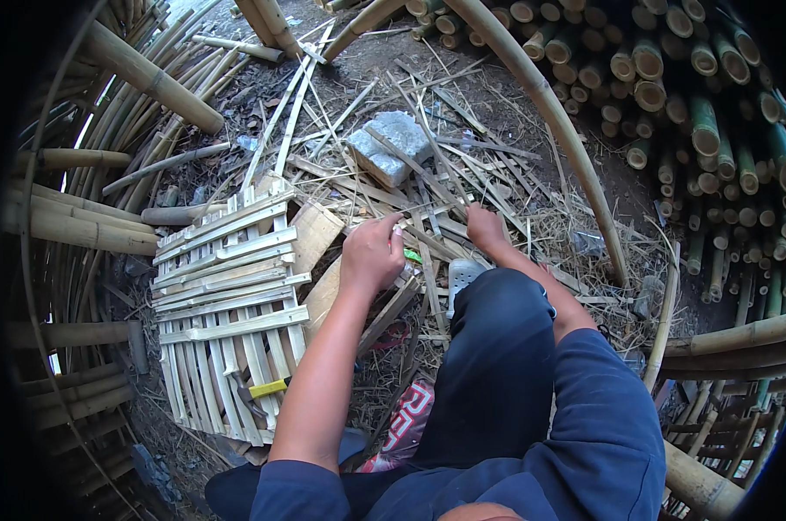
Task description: The person assembles a bamboo crate by taking nails from a plastic bag and hammering them into the bamboo slats to secure the structure.
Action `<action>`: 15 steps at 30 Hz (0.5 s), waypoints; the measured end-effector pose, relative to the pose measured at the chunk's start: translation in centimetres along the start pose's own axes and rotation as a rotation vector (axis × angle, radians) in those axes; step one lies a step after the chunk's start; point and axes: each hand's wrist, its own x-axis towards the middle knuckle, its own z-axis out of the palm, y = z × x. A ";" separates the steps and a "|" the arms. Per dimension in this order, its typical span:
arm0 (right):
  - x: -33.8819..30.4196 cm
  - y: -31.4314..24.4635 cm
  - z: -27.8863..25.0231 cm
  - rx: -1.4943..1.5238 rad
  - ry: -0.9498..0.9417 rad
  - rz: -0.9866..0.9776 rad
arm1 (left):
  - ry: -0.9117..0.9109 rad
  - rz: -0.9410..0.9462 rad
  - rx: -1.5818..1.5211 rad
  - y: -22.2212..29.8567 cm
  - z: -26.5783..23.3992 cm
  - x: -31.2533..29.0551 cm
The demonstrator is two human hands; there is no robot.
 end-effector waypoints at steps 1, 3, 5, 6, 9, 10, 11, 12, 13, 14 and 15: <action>0.1 -1.2 -0.6 0.020 0.061 -0.022 | 0.005 -0.007 0.005 -0.2 0.1 -0.4; -0.3 -2.1 -2.1 0.054 0.183 -0.049 | 0.018 -0.009 0.005 -0.6 0.1 -0.5; -0.3 -2.6 -2.8 0.008 0.108 -0.066 | 0.034 -0.004 -0.004 -0.8 0.1 -0.5; -0.5 -1.5 -2.8 -0.016 0.067 -0.036 | 0.003 -0.004 -0.013 -0.1 0.0 -0.1; -1.1 0.3 -1.8 -0.033 -0.020 -0.012 | 0.005 -0.006 -0.022 0.0 0.0 0.1; -0.9 1.4 -1.5 -0.027 0.001 -0.043 | 0.004 0.012 -0.023 0.3 0.0 0.4; -0.5 2.4 -1.3 -0.022 0.024 -0.073 | 0.003 0.031 -0.024 0.6 0.1 0.7; -0.3 -1.0 -1.8 0.025 0.081 -0.063 | 0.009 -0.008 -0.006 -0.8 0.0 -0.3; 0.0 -2.1 -3.0 0.046 0.140 -0.075 | 0.028 -0.003 -0.005 -1.0 0.1 -0.3; 0.1 -2.8 -3.9 0.067 0.200 -0.080 | 0.042 0.005 -0.005 -1.1 0.3 -0.3; 0.1 -2.5 -4.1 0.084 0.263 -0.078 | 0.053 0.022 -0.009 -0.8 0.4 -0.3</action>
